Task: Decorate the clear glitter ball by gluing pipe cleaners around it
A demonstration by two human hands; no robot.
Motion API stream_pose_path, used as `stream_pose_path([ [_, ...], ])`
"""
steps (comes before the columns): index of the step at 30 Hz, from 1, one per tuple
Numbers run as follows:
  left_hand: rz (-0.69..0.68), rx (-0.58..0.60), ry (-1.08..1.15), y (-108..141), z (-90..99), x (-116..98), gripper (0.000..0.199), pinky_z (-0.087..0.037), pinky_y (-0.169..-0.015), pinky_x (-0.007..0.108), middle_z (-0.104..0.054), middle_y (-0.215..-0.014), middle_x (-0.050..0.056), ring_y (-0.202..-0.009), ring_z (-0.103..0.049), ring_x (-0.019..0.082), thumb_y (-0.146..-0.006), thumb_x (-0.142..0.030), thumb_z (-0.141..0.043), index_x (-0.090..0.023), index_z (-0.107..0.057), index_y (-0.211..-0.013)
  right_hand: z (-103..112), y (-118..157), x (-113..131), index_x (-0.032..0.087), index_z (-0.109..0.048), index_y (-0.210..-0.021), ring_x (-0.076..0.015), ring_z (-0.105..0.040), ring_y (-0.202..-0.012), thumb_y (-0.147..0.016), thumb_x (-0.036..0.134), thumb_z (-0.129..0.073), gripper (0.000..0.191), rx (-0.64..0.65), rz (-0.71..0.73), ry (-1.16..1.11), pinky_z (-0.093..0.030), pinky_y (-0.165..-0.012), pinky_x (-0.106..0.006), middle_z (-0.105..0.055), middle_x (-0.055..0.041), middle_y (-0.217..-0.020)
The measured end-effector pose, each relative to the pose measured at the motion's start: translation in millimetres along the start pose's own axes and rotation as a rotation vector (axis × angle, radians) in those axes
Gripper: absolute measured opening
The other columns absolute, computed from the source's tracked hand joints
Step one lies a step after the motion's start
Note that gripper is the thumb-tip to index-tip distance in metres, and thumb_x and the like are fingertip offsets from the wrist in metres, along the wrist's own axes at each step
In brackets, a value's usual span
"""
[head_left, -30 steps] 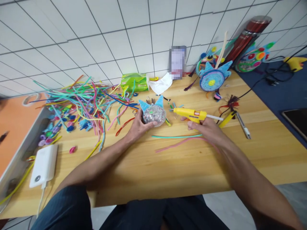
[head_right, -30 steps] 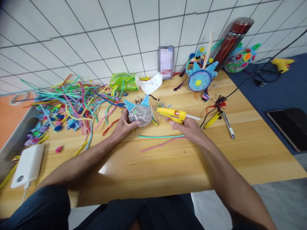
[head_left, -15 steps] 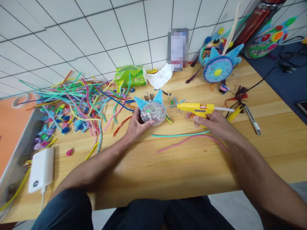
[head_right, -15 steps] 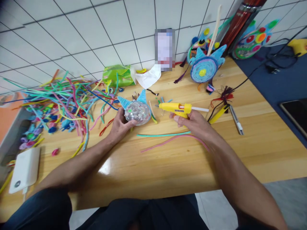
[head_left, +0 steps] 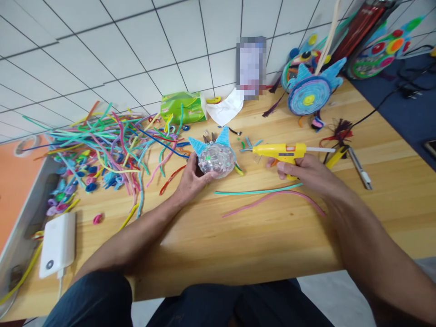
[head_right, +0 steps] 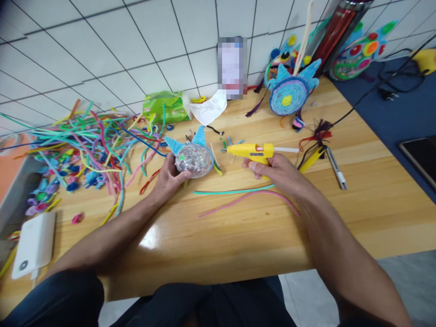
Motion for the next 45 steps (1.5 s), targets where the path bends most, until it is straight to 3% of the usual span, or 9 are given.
stream_pose_path([
  [9, 0.032, 0.029, 0.005, 1, -0.1, 3, 0.084, -0.055, -0.109, 0.044, -0.067, -0.127, 0.009, -0.122, -0.066, 0.029, -0.071, -0.07, -0.095, -0.024, -0.057, -0.13, -9, 0, -9, 0.027, -0.075, -0.074, -0.0262, -0.068, -0.087, -0.078, 0.081, -0.08, 0.055, 0.063, -0.033, -0.03, -0.058, -0.081, -0.042, -0.082, -0.0071, -0.101],
  [15, 0.021, 0.028, 0.015, 1, 0.2, 6, 0.089, -0.055, -0.108, 0.044, -0.066, -0.129, 0.009, -0.123, -0.065, 0.03, -0.07, -0.073, -0.094, -0.025, -0.056, -0.133, -15, 3, -12, 0.03, -0.085, -0.089, -0.0245, -0.068, -0.083, -0.081, 0.068, -0.085, 0.039, 0.04, -0.062, -0.123, -0.057, -0.077, -0.042, -0.083, -0.0061, -0.109],
  [21, -0.02, 0.067, -0.009, 0, 1.9, 9, 0.101, -0.05, -0.12, 0.053, -0.063, -0.136, 0.011, -0.138, -0.06, 0.036, -0.061, -0.073, -0.099, -0.026, -0.054, -0.138, -17, 5, -10, 0.027, -0.085, -0.09, -0.0217, -0.067, -0.081, -0.079, 0.065, -0.087, 0.04, 0.029, -0.086, -0.137, -0.058, -0.077, -0.039, -0.084, -0.0066, -0.111],
  [27, 0.017, 0.073, -0.036, 1, 2.7, 10, 0.096, -0.053, -0.118, 0.054, -0.064, -0.133, 0.01, -0.135, -0.063, 0.036, -0.063, -0.065, -0.102, -0.026, -0.054, -0.137, -17, 3, -8, 0.028, -0.081, -0.084, -0.0248, -0.07, -0.084, -0.078, 0.068, -0.086, 0.041, 0.07, -0.058, -0.126, -0.06, -0.076, -0.041, -0.083, -0.007, -0.102],
  [37, 0.006, 0.062, -0.056, 1, 4.2, 10, 0.09, -0.054, -0.118, 0.053, -0.065, -0.131, 0.009, -0.135, -0.063, 0.036, -0.065, -0.061, -0.103, -0.026, -0.055, -0.133, -20, 6, -6, 0.024, -0.085, -0.1, -0.0233, -0.071, -0.089, -0.077, 0.064, -0.088, 0.045, 0.078, -0.082, -0.127, -0.061, -0.079, -0.038, -0.084, -0.0083, -0.113],
  [45, 0.014, 0.055, -0.075, 3, 4.9, 10, 0.086, -0.054, -0.118, 0.053, -0.064, -0.13, 0.009, -0.134, -0.063, 0.035, -0.066, -0.059, -0.103, -0.025, -0.055, -0.129, -21, 6, -2, 0.025, -0.085, -0.098, -0.0226, -0.07, -0.087, -0.078, 0.066, -0.086, 0.045, 0.092, -0.065, -0.101, -0.062, -0.08, -0.039, -0.083, -0.0072, -0.114],
])
Point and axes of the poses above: each hand's wrist, its own y-axis away from the middle knuckle, its own z-axis out of the back of the hand, x = y × z, the point moved 7 cm from there along -y, towards the middle knuckle
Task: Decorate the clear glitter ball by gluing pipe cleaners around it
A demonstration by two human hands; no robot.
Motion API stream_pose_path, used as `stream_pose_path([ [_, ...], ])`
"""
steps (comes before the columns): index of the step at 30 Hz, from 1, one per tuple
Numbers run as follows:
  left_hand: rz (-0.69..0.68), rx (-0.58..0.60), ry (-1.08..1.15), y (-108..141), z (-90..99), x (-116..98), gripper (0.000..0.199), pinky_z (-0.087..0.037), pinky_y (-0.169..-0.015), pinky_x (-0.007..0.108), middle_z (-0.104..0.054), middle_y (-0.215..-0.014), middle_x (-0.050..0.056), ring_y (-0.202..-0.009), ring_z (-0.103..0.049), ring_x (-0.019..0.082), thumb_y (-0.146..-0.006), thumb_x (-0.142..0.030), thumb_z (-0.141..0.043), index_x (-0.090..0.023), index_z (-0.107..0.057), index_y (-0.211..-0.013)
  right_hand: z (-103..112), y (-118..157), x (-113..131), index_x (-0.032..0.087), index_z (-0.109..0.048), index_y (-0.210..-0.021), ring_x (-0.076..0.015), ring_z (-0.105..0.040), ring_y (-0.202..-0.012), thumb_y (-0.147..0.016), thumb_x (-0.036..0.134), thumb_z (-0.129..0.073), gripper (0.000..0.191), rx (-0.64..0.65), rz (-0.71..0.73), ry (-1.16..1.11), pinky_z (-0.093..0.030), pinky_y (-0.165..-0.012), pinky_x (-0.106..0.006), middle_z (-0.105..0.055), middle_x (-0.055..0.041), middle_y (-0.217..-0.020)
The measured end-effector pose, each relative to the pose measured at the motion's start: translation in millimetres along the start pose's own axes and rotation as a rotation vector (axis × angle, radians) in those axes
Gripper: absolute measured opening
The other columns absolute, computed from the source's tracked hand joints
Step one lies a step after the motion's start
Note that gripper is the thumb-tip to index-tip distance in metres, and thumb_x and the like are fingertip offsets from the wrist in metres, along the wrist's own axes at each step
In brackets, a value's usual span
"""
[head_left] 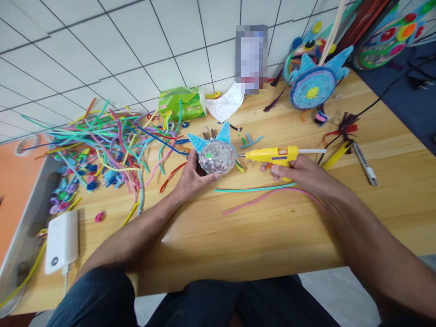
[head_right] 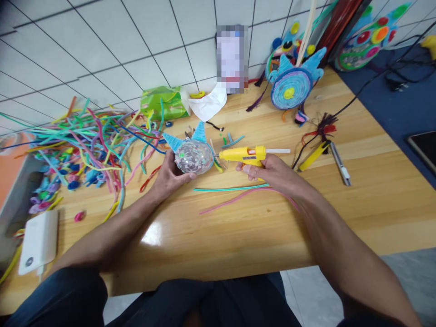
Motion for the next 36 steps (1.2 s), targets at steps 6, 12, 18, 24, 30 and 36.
stream_pose_path([
  [6, -0.006, 0.0, 0.014, -1, -2.4, 1, 0.087, -0.053, -0.118, 0.053, -0.064, -0.133, 0.01, -0.133, -0.063, 0.035, -0.066, -0.059, -0.102, -0.025, -0.055, -0.131, 1, 0, 0, 0.023, -0.083, -0.097, -0.0238, -0.07, -0.086, -0.079, 0.072, -0.084, 0.052, -0.002, 0.014, 0.032, -0.061, -0.079, -0.04, -0.082, -0.0096, -0.11],
  [12, -0.055, -0.021, -0.002, -3, -6.6, -3, 0.084, -0.054, -0.115, 0.054, -0.064, -0.131, 0.01, -0.128, -0.064, 0.034, -0.067, -0.061, -0.1, -0.024, -0.055, -0.128, 6, 0, 0, 0.025, -0.076, -0.081, -0.0231, -0.066, -0.08, -0.079, 0.076, -0.083, 0.052, -0.044, 0.04, 0.074, -0.058, -0.075, -0.039, -0.08, -0.0078, -0.099],
  [18, -0.111, -0.086, -0.096, -4, -8.2, -9, 0.096, -0.05, -0.117, 0.058, -0.062, -0.136, 0.015, -0.13, -0.062, 0.038, -0.066, -0.066, -0.098, -0.02, -0.052, -0.137, 5, 2, 13, 0.027, -0.075, -0.077, -0.0302, -0.069, -0.091, -0.082, 0.079, -0.078, 0.052, -0.081, 0.127, 0.172, -0.056, -0.089, -0.046, -0.078, -0.0078, -0.091],
  [24, -0.135, -0.037, -0.1, -9, -11.0, -11, 0.111, -0.043, -0.126, 0.061, -0.057, -0.149, 0.021, -0.144, -0.055, 0.044, -0.061, -0.066, -0.101, -0.018, -0.05, -0.147, 2, 12, 11, 0.029, -0.08, -0.104, -0.026, -0.067, -0.082, -0.089, 0.064, -0.079, 0.038, -0.14, 0.137, 0.108, -0.056, -0.087, -0.045, -0.08, -0.0055, -0.098],
  [30, -0.155, 0.063, -0.178, -9, -11.8, -20, 0.105, -0.039, -0.131, 0.058, -0.056, -0.155, 0.021, -0.15, -0.052, 0.043, -0.068, -0.051, -0.098, -0.017, -0.047, -0.153, 3, 8, 4, 0.027, -0.081, -0.093, -0.0263, -0.068, -0.087, -0.087, 0.064, -0.083, 0.038, -0.15, 0.181, 0.066, -0.055, -0.09, -0.043, -0.079, -0.0065, -0.096],
  [36, -0.133, 0.041, -0.171, -9, -12.0, -21, 0.099, -0.042, -0.129, 0.055, -0.061, -0.15, 0.021, -0.146, -0.056, 0.041, -0.067, -0.047, -0.098, -0.014, -0.053, -0.148, 10, 2, 2, 0.027, -0.081, -0.096, -0.0243, -0.066, -0.079, -0.086, 0.062, -0.084, 0.037, -0.183, 0.223, 0.051, -0.055, -0.083, -0.043, -0.079, -0.0056, -0.093],
])
Point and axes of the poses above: each hand's wrist, its own y-axis away from the middle knuckle, its own z-axis out of the back of the hand, x = y × z, the point moved 7 cm from there along -y, towards the middle knuckle
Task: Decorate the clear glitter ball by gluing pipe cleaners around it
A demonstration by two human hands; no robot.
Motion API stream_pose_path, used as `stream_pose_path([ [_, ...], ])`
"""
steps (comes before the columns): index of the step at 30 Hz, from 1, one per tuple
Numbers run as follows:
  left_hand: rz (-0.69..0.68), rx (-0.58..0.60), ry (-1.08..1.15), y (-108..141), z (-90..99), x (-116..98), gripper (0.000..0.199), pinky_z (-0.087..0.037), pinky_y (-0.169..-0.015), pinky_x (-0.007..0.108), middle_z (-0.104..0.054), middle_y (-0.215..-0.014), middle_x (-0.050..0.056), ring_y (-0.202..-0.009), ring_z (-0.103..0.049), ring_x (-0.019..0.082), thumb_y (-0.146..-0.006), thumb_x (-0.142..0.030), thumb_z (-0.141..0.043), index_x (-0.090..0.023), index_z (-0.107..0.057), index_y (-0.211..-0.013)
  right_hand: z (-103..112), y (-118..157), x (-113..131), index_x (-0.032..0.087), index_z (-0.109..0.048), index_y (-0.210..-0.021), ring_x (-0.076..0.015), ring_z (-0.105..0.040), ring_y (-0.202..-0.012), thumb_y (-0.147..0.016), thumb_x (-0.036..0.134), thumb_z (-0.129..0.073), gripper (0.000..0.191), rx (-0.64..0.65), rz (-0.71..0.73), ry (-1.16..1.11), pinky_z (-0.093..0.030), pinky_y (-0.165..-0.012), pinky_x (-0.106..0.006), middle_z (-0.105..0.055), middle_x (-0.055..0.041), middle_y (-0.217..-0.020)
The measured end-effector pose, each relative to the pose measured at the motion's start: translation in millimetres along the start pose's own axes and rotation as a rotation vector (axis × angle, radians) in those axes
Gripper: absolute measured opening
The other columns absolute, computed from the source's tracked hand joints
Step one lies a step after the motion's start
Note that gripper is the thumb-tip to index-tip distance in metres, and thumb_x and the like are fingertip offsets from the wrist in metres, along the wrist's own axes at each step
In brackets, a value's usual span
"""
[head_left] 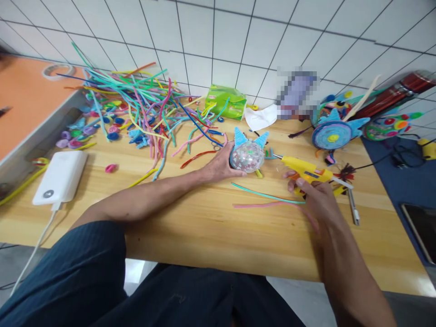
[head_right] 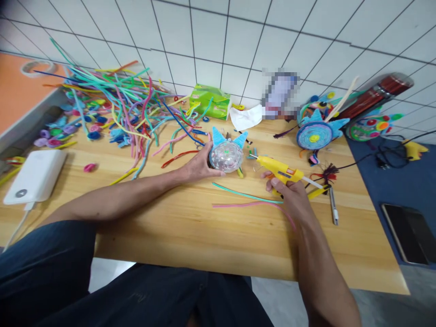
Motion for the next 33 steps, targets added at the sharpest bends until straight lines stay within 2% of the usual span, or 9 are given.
stream_pose_path([
  [3, -0.007, -0.014, 0.018, -1, -0.4, -1, 0.097, -0.04, -0.131, 0.056, -0.061, -0.15, 0.022, -0.149, -0.054, 0.042, -0.065, -0.045, -0.099, -0.015, -0.054, -0.146, 3, -1, 0, 0.029, -0.081, -0.098, -0.0225, -0.063, -0.073, -0.084, 0.061, -0.085, 0.035, -0.033, 0.015, -0.006, -0.054, -0.08, -0.043, -0.079, -0.0043, -0.093],
  [8, 0.001, -0.016, 0.014, -2, -1.0, 2, 0.1, -0.043, -0.128, 0.056, -0.061, -0.15, 0.023, -0.147, -0.056, 0.043, -0.064, -0.044, -0.1, -0.013, -0.053, -0.147, -1, 4, 2, 0.026, -0.082, -0.099, -0.0241, -0.067, -0.084, -0.09, 0.058, -0.082, 0.032, -0.001, 0.032, 0.021, -0.053, -0.087, -0.042, -0.078, -0.0051, -0.093],
  [13, -0.021, 0.009, -0.01, -4, -2.2, 9, 0.113, -0.038, -0.132, 0.058, -0.054, -0.158, 0.025, -0.154, -0.049, 0.044, -0.06, -0.049, -0.101, -0.012, -0.047, -0.153, -2, 7, 5, 0.026, -0.083, -0.105, -0.0221, -0.066, -0.08, -0.092, 0.053, -0.082, 0.03, -0.015, 0.068, 0.01, -0.054, -0.087, -0.043, -0.079, -0.005, -0.097],
  [17, -0.044, -0.001, -0.017, -6, -2.9, 12, 0.106, -0.043, -0.129, 0.056, -0.059, -0.151, 0.024, -0.148, -0.055, 0.042, -0.063, -0.049, -0.1, -0.013, -0.049, -0.149, -3, 6, 6, 0.025, -0.081, -0.106, -0.0242, -0.068, -0.083, -0.092, 0.056, -0.081, 0.034, -0.003, 0.071, 0.013, -0.055, -0.085, -0.044, -0.079, -0.0063, -0.098],
  [24, -0.052, -0.031, -0.047, -5, -3.1, 9, 0.092, -0.05, -0.121, 0.056, -0.064, -0.141, 0.021, -0.138, -0.061, 0.041, -0.066, -0.047, -0.098, -0.014, -0.054, -0.14, -5, 4, 9, 0.026, -0.079, -0.11, -0.0185, -0.061, -0.073, -0.09, 0.053, -0.083, 0.033, -0.049, 0.081, -0.033, -0.052, -0.078, -0.039, -0.08, -0.0061, -0.107],
  [33, -0.055, -0.042, -0.063, -7, -4.4, 13, 0.1, -0.048, -0.122, 0.059, -0.063, -0.143, 0.023, -0.139, -0.06, 0.043, -0.065, -0.052, -0.099, -0.014, -0.052, -0.145, -3, 5, 8, 0.027, -0.078, -0.11, -0.0173, -0.061, -0.074, -0.092, 0.049, -0.082, 0.029, -0.031, 0.122, 0.023, -0.053, -0.082, -0.038, -0.079, -0.0041, -0.108],
])
Point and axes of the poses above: each hand's wrist, its own y-axis away from the middle knuckle, its own z-axis out of the back of the hand, x = y × z, the point moved 7 cm from there along -y, towards the middle knuckle
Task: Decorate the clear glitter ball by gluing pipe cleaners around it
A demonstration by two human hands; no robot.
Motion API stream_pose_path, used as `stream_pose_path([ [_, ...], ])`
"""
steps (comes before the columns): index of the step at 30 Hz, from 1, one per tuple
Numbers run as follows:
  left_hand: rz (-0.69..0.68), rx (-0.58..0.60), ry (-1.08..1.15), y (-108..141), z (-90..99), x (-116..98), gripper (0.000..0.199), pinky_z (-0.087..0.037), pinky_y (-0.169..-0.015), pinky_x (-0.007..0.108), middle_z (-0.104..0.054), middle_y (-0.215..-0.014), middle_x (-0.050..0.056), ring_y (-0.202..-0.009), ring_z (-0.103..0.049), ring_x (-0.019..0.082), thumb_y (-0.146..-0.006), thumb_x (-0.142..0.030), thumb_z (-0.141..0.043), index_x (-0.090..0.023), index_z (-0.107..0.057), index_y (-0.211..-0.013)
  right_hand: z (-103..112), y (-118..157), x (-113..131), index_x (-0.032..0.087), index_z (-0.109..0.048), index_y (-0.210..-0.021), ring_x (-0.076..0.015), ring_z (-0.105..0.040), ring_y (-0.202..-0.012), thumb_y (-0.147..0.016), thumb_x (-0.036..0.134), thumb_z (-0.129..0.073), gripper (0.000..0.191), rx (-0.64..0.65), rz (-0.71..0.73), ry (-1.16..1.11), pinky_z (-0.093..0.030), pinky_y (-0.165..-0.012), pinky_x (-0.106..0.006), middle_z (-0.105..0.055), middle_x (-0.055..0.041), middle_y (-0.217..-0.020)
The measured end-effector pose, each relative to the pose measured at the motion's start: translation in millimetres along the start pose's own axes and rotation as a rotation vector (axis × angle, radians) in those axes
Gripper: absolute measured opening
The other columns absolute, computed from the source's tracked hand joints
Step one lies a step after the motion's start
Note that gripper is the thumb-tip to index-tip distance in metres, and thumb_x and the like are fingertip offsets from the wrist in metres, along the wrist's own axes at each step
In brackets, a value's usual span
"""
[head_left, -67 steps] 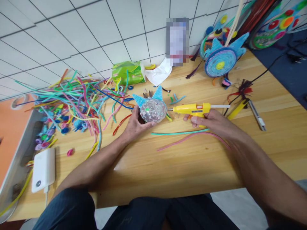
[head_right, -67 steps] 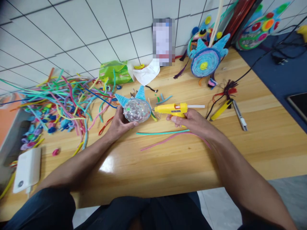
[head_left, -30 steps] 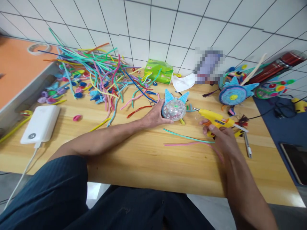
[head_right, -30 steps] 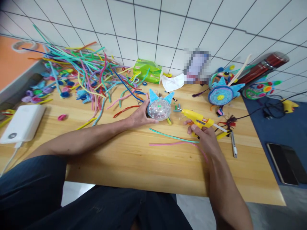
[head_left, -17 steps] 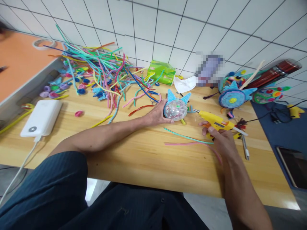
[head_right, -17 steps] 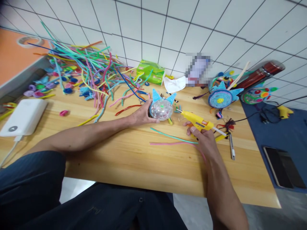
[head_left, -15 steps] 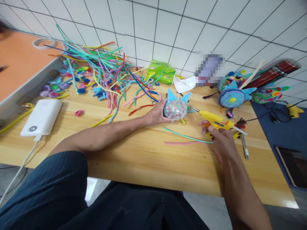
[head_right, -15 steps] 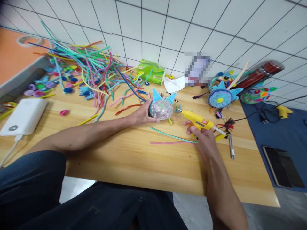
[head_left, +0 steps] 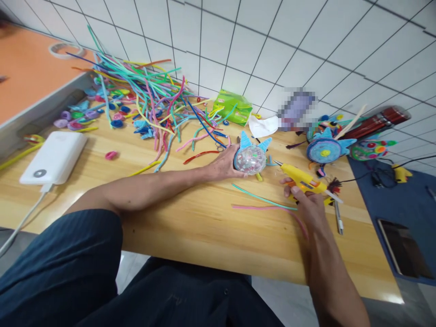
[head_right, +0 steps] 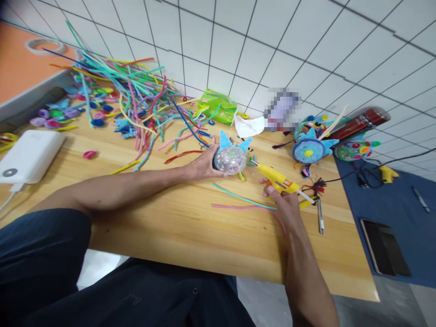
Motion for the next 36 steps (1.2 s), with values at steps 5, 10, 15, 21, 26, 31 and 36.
stream_pose_path([
  [5, -0.009, 0.005, 0.005, -1, -0.7, 3, 0.101, -0.046, -0.123, 0.062, -0.062, -0.145, 0.022, -0.141, -0.059, 0.044, -0.063, -0.055, -0.098, -0.017, -0.051, -0.145, -3, 2, 6, 0.028, -0.075, -0.115, -0.0188, -0.061, -0.076, -0.093, 0.046, -0.08, 0.03, 0.0, 0.04, 0.045, -0.052, -0.079, -0.037, -0.078, -0.0042, -0.107],
  [10, -0.02, 0.006, -0.002, -1, -0.7, 3, 0.103, -0.046, -0.124, 0.061, -0.06, -0.148, 0.024, -0.145, -0.055, 0.045, -0.064, -0.056, -0.098, -0.015, -0.05, -0.145, 0, 2, 11, 0.028, -0.075, -0.118, -0.0192, -0.06, -0.076, -0.091, 0.047, -0.079, 0.033, -0.064, 0.06, 0.026, -0.052, -0.076, -0.037, -0.077, -0.0045, -0.107],
  [15, 0.005, 0.008, -0.007, 0, 0.6, -2, 0.098, -0.048, -0.121, 0.06, -0.064, -0.144, 0.021, -0.14, -0.06, 0.043, -0.065, -0.053, -0.098, -0.017, -0.051, -0.144, 1, 2, 9, 0.027, -0.077, -0.109, -0.0174, -0.058, -0.073, -0.091, 0.048, -0.08, 0.028, -0.075, 0.047, 0.03, -0.05, -0.074, -0.036, -0.076, -0.0039, -0.105],
  [21, -0.014, 0.018, 0.018, 1, 1.5, -8, 0.094, -0.049, -0.122, 0.054, -0.064, -0.147, 0.019, -0.14, -0.06, 0.041, -0.068, -0.05, -0.098, -0.018, -0.052, -0.144, -3, 7, 3, 0.03, -0.079, -0.113, -0.0186, -0.06, -0.078, -0.092, 0.045, -0.082, 0.026, -0.057, 0.026, -0.004, -0.052, -0.081, -0.038, -0.077, -0.0035, -0.107],
  [26, -0.026, 0.027, -0.02, 0, 1.0, -11, 0.089, -0.049, -0.121, 0.055, -0.065, -0.142, 0.019, -0.137, -0.062, 0.04, -0.067, -0.044, -0.097, -0.017, -0.054, -0.141, -8, 12, 2, 0.031, -0.08, -0.114, -0.0194, -0.062, -0.08, -0.093, 0.048, -0.082, 0.027, -0.02, 0.057, 0.017, -0.054, -0.088, -0.041, -0.077, -0.0026, -0.105],
  [31, -0.042, -0.001, -0.016, 2, 0.9, -11, 0.087, -0.047, -0.123, 0.058, -0.065, -0.142, 0.018, -0.137, -0.061, 0.042, -0.066, -0.041, -0.096, -0.02, -0.053, -0.138, -14, 18, 7, 0.028, -0.081, -0.103, -0.027, -0.072, -0.09, -0.093, 0.056, -0.08, 0.03, -0.015, 0.044, 0.105, -0.059, -0.092, -0.047, -0.077, -0.0044, -0.092],
  [36, -0.02, -0.025, 0.016, 2, -0.9, -6, 0.093, -0.044, -0.127, 0.059, -0.064, -0.141, 0.019, -0.14, -0.06, 0.043, -0.064, -0.044, -0.098, -0.019, -0.053, -0.141, -21, 25, 14, 0.028, -0.079, -0.097, -0.0317, -0.075, -0.103, -0.096, 0.054, -0.077, 0.026, 0.028, 0.046, 0.164, -0.06, -0.101, -0.052, -0.08, -0.0074, -0.099],
])
Point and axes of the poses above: each hand's wrist, its own y-axis away from the middle knuckle, its own z-axis out of the back of the hand, x = y × z, the point moved 7 cm from there along -y, towards the middle knuckle
